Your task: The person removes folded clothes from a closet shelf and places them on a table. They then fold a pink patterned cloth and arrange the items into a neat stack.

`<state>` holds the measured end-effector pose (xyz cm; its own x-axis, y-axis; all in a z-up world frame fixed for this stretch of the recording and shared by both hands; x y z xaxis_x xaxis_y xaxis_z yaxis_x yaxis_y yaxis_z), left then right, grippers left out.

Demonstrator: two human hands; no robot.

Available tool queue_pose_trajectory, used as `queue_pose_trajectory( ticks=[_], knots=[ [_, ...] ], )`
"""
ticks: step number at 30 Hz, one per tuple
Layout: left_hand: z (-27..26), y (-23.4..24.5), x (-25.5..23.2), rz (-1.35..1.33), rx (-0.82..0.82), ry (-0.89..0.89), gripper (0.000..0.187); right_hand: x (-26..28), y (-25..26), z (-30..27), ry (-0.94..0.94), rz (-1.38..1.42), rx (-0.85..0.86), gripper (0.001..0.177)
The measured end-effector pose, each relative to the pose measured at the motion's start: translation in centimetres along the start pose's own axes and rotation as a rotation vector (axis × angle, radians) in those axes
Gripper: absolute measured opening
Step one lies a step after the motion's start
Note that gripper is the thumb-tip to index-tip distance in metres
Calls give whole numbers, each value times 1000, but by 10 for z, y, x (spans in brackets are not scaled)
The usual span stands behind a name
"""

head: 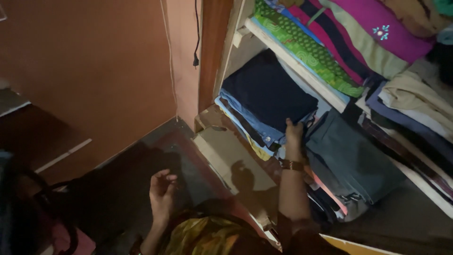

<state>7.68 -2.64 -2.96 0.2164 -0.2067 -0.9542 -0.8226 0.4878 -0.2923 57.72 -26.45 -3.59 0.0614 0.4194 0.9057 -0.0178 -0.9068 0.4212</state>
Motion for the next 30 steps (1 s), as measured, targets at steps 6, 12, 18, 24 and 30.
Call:
queue_pose_trajectory(
  ticks=[6,12,18,24,30],
  knots=[
    [-2,17,-4,53,-88,38,36,-3,5,27,-275,194,85,58],
    [0,6,0,85,-48,-20,33,4,-11,38,-472,620,238,74],
    [-2,-2,1,20,-26,31,34,33,-21,17,-497,729,253,76],
    [-3,1,-1,40,-34,30,33,62,-29,12,-553,877,200,60],
    [8,26,11,3,-88,-44,35,131,8,-31,79,1103,503,43]
  ],
)
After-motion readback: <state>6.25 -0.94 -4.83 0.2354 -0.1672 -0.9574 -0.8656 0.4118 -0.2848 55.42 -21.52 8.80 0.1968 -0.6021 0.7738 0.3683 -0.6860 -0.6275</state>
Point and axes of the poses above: each hand's wrist, its own z-axis towards the middle knuckle, its own y-axis out of the back of the hand, x = y × z, the point moved 3 cm from there along z, towards the middle knuckle, and after that the axes turned 1 degree about -y, right-handed, at the moved point
